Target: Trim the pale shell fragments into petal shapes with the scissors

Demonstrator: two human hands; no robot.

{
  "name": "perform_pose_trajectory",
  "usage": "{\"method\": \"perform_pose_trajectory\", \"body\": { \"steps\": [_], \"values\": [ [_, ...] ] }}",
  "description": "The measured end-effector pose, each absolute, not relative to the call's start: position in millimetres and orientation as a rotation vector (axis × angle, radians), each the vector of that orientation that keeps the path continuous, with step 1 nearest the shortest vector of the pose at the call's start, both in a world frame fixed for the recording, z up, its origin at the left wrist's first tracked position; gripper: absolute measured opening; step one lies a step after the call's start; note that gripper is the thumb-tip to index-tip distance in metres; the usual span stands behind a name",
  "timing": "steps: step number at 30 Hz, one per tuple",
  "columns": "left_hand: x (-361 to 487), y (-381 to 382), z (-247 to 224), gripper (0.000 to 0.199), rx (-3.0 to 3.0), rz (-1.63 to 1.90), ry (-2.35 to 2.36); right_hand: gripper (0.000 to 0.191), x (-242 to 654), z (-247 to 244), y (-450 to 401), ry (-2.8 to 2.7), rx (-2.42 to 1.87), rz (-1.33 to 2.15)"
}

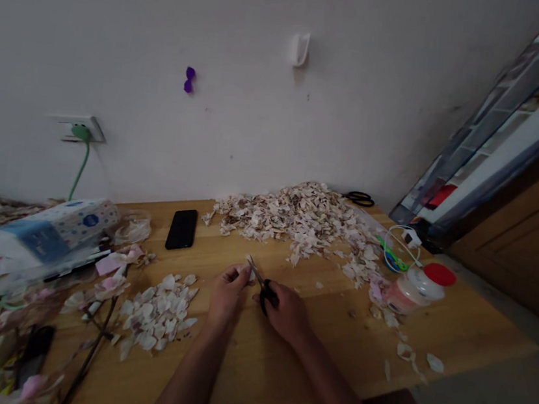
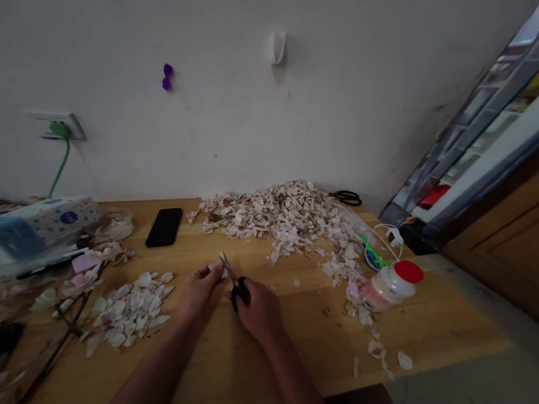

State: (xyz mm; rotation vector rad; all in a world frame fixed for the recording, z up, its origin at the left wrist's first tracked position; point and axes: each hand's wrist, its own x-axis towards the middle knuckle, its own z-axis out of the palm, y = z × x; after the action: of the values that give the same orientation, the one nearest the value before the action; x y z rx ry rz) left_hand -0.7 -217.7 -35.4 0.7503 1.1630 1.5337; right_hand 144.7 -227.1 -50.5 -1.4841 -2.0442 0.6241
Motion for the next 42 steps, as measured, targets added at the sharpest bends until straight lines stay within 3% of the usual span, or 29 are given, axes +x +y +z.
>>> {"method": "perform_pose_trajectory", "body": {
  "steps": [14,31,37,42],
  "values": [
    [-6,-218,-24,0.031,0.876,1.491,1.195,0.024,144,-45,-229,-2.039,-1.500,0.644],
    [-13,-218,-21,0.023,1.129,1.408,1.375,0.025,145,-52,-227,-2.102,-1.509,0.571],
    [-8,-216,-29,0.036,0.893,1.424,1.126,0.025,146,-54,-226,-2.045,-1.512,0.605],
    [-5,-215,-37,0.028,0.739,1.489,1.062,0.023,145,-54,-226,-2.035,-1.515,0.607]
  ]
}}
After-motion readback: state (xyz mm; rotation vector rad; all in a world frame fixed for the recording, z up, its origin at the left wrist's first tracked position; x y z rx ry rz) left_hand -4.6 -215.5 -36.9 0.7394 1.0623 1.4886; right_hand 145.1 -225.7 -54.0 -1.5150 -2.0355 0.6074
